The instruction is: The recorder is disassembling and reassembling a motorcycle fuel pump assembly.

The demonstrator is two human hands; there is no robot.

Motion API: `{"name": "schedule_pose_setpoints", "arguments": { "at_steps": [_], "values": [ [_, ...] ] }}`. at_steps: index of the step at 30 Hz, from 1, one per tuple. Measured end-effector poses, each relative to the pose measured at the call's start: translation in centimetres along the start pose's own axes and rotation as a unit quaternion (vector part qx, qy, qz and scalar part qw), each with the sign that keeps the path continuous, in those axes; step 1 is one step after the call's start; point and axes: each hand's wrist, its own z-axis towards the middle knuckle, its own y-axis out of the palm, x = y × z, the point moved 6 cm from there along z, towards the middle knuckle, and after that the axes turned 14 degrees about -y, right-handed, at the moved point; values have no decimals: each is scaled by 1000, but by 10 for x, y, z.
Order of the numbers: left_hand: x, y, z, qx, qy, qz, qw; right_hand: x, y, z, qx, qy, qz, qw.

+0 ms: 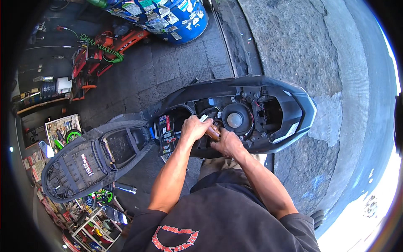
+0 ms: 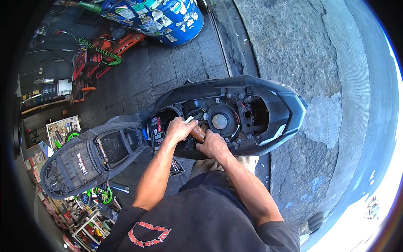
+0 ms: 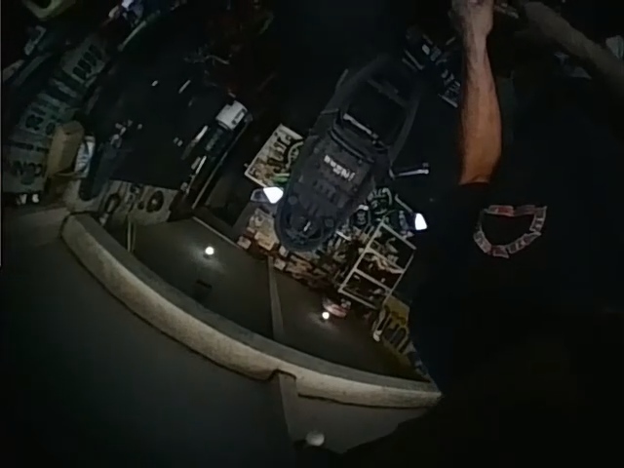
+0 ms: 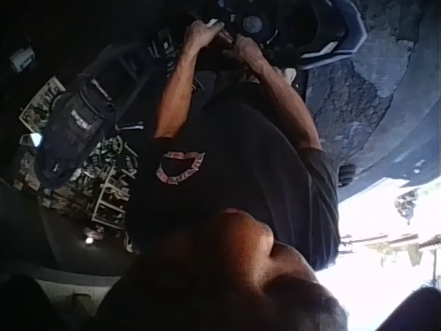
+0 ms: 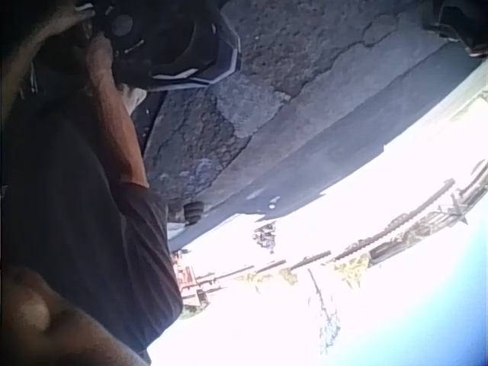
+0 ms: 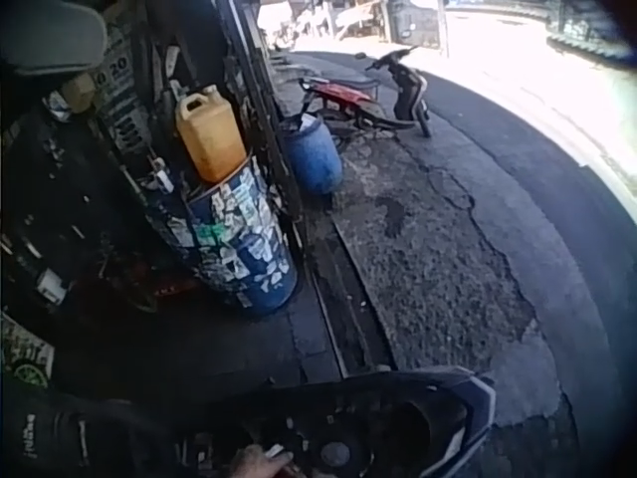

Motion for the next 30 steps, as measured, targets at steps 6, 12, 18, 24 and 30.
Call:
{"name": "schedule_pose_setpoints", "arguments": {
  "at_steps": [6, 12, 18, 24, 30],
  "values": [
    [-6, 5, 6, 0, 9, -19, 1000, 1, 3, -4, 47, -40, 12, 998],
    [2, 0, -10, -72, -53, -28, 996, -2, -3, -1, -34, 21, 98, 994],
    [18, -11, -21, 3, -27, 3, 1000, -7, -8, 1, -59, 61, 153, 985],
    [17, -10, -14, -38, -30, 28, 998, 1, 4, -2, -46, 90, 205, 973],
    [14, -12, -10, -8, -19, -12, 1000, -2, 10, -42, 221, -30, 174, 959]
  ]
}}
